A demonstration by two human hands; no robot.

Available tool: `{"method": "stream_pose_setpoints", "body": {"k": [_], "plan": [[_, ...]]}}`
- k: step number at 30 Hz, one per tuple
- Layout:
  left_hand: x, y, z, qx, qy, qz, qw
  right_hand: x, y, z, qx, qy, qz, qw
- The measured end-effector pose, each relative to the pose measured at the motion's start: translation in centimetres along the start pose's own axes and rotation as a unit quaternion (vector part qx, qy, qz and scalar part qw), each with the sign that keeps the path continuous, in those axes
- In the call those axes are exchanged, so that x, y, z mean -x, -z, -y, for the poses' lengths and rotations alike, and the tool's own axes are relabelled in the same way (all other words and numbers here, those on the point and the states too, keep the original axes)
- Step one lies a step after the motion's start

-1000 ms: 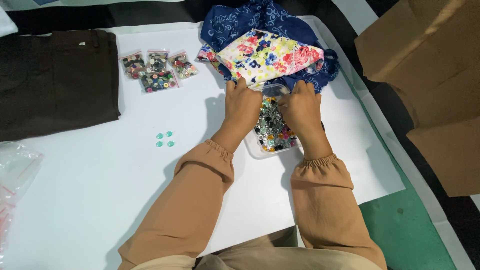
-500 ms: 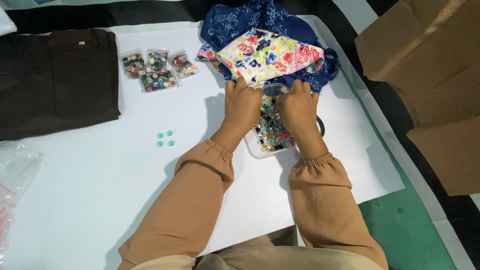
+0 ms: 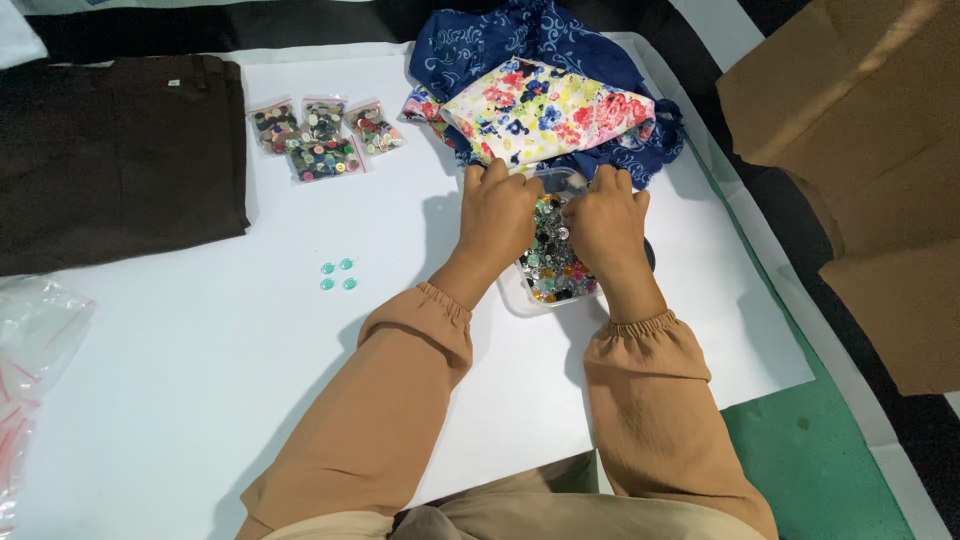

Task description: Sorting small colorful buttons from a tray and placing them into small plastic bags.

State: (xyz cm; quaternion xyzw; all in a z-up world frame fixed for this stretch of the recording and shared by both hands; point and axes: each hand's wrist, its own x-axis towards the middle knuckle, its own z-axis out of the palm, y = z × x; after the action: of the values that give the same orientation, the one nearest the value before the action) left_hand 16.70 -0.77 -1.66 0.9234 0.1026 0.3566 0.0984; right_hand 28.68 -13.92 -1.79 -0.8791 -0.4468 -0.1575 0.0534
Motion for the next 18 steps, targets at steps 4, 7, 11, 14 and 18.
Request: {"method": "stream_pose_setpoints", "body": {"k": [4,7,11,14,18], "plan": [[0.0,-0.5,0.0,0.004,-0.001,0.000,1.000,-0.1,-0.7,-0.1,0.006,0.003,0.014,1.000],[0.2,-0.4,-0.1,0.004,-0.008,-0.005,1.000,0.0,-1.2,-0.3,0.005,0.014,-0.012,1.000],[0.3,-0.4,0.0,0.003,-0.011,-0.009,1.000,0.1,-1.1,-0.3,0.018,0.022,-0.032,0.999],[0.2,-0.2,-0.1,0.001,-0.016,-0.008,1.000,-0.1,-1.3,-0.6,0.016,0.022,-0.037,0.999],[0.3,0.3,-0.2,-0.002,-0.030,-0.027,0.999,-0.5,-0.1,-0.2,-0.014,-0.004,0.025,1.000]]}}
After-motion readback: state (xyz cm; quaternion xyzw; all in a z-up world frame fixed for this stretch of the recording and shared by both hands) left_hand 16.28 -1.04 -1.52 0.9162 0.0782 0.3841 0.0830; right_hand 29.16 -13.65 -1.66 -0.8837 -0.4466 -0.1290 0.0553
